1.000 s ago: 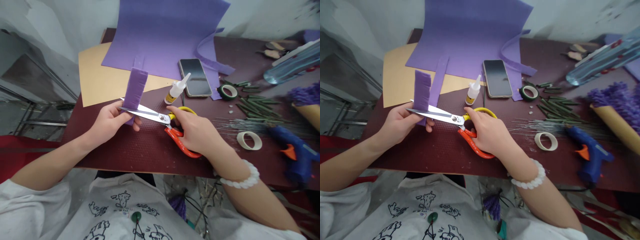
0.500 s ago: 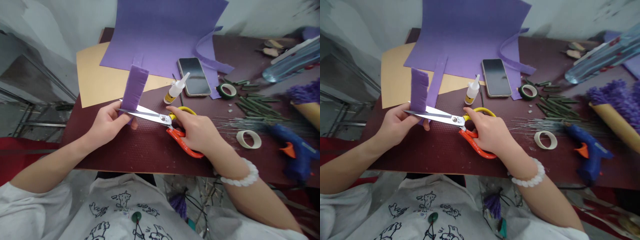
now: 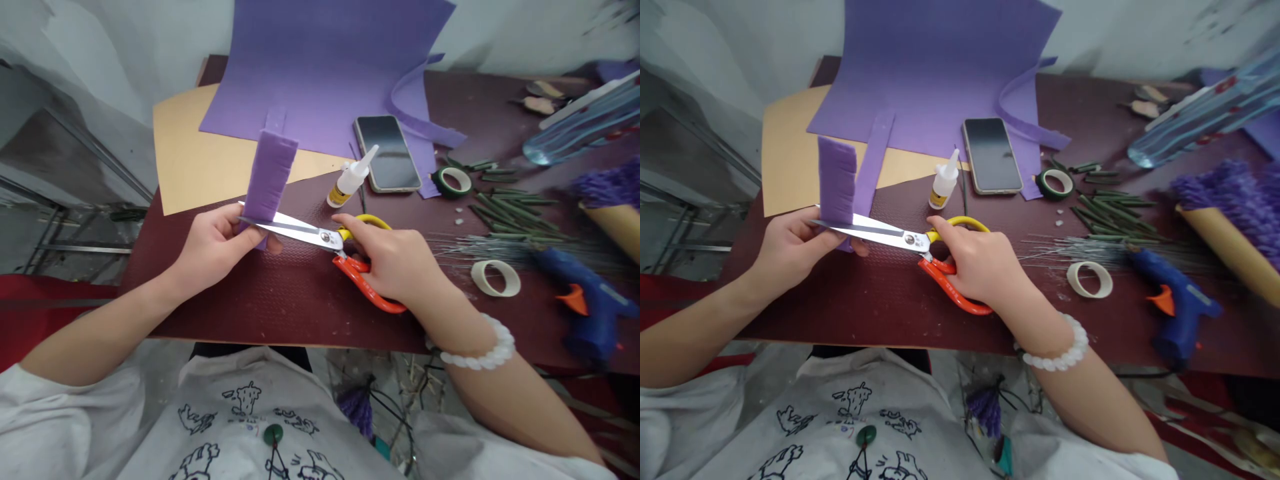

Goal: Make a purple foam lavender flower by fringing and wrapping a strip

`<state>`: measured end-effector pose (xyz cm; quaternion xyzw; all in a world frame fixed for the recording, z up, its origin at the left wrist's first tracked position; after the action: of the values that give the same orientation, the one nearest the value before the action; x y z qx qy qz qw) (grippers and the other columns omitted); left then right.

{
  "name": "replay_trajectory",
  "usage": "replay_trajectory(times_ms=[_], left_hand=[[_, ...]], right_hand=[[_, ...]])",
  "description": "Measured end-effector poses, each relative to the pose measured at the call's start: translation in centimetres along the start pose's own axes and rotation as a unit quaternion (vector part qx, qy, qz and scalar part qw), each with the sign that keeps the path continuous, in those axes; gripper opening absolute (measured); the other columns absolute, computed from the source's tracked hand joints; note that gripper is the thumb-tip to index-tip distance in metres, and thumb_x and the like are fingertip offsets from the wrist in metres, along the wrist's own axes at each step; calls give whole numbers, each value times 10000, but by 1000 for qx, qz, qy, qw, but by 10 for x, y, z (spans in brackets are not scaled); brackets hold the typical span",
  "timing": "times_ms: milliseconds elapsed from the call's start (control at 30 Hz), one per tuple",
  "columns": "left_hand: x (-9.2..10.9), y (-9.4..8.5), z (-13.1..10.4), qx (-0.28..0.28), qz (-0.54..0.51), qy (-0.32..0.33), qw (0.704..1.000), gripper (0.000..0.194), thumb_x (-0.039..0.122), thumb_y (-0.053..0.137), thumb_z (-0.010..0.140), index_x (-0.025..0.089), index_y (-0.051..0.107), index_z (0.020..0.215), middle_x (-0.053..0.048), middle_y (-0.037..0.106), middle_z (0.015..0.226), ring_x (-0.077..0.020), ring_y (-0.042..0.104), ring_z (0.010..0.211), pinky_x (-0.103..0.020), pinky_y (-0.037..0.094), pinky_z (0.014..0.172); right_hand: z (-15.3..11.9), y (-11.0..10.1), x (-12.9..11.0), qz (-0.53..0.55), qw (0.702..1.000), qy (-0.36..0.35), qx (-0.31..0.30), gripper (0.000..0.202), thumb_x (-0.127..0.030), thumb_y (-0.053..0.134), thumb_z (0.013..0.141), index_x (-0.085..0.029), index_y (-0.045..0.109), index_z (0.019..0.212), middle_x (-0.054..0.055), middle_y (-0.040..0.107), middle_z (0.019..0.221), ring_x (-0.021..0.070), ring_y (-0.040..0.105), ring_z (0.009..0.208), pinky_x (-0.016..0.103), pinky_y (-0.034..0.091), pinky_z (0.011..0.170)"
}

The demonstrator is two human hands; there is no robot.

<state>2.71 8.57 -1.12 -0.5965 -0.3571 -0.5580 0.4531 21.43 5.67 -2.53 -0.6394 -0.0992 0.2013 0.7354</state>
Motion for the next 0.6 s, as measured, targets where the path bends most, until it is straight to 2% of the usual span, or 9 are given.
replay_trajectory(times_ms=[200,367,600], left_hand=[[-1,-1,1,1,6,-4,1000,123,254,658,817,132,662,831,-40,741,768,-162,698,729,-285,558,741],[-1,-1,1,-2,23,0,1000,135,256,642,833,130,663,790,-36,733,756,-152,687,728,-274,549,749],[2,-1,1,0,44,10,999,134,235,609,846,139,647,760,-13,707,706,-134,663,701,-255,530,730]], right_hand=[[0,-1,-2,-39,999,5,-3,460,-366,424,821,-145,595,1187,77,729,828,215,639,673,288,283,509],[2,2,0,-67,998,13,-14,423,-317,417,810,-148,616,1143,78,718,763,207,615,633,287,248,500],[1,4,1,-57,998,9,-20,429,-363,439,821,-139,605,1147,59,703,753,210,606,642,289,257,512]])
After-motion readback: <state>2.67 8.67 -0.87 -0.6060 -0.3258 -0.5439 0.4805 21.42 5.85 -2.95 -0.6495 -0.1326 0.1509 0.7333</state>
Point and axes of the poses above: each hand's wrist, its own z-axis towards the middle knuckle, its own y-axis out of the palm, x = y × z, the point moved 9 cm from there along z, towards the middle knuckle
